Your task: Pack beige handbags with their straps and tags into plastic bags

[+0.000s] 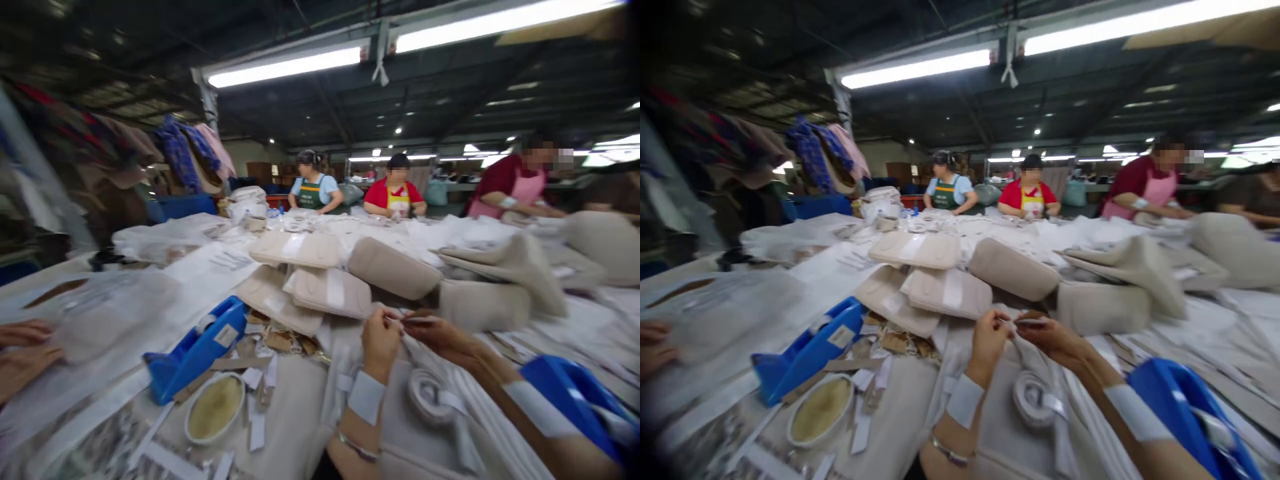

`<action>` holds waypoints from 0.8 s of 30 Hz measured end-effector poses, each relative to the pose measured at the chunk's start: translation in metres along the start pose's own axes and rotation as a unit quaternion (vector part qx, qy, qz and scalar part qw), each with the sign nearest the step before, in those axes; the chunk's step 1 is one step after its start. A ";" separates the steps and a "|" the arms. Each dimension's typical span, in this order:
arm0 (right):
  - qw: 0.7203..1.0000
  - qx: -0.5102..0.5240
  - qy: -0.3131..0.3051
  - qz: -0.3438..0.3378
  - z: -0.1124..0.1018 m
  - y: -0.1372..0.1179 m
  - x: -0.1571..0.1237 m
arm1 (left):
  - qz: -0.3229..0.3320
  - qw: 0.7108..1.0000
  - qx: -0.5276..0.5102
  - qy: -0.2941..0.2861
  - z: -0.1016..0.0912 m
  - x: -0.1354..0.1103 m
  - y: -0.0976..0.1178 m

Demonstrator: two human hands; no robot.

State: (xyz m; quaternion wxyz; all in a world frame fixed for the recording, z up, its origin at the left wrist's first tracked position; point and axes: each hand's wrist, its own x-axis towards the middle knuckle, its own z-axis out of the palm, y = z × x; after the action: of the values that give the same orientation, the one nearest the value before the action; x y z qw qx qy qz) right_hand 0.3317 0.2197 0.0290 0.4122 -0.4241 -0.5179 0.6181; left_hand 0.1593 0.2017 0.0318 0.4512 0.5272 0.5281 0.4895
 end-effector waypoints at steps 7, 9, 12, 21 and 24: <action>0.999 -0.014 0.043 0.026 0.009 0.011 0.010 | 0.002 0.989 -0.148 0.014 -0.007 0.008 0.000; 0.998 -0.037 0.042 0.026 0.011 0.012 0.010 | -0.007 0.985 -0.171 0.030 -0.009 0.005 0.002; 0.995 -0.081 0.046 0.016 0.014 0.010 0.010 | -0.026 0.980 -0.193 0.049 -0.010 0.004 0.003; 0.968 -0.249 0.006 -0.010 0.013 -0.007 0.020 | -0.052 0.982 -0.166 0.077 -0.009 0.008 -0.001; 0.952 -0.305 -0.028 -0.016 0.011 -0.012 0.026 | -0.040 0.990 -0.118 0.071 -0.009 0.008 -0.002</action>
State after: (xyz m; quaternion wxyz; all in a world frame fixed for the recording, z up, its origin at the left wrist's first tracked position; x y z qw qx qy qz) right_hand 0.3142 0.2424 0.0399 0.2584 -0.5038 -0.6996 0.4358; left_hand 0.1498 0.2096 0.0315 0.4909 0.4125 0.5178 0.5663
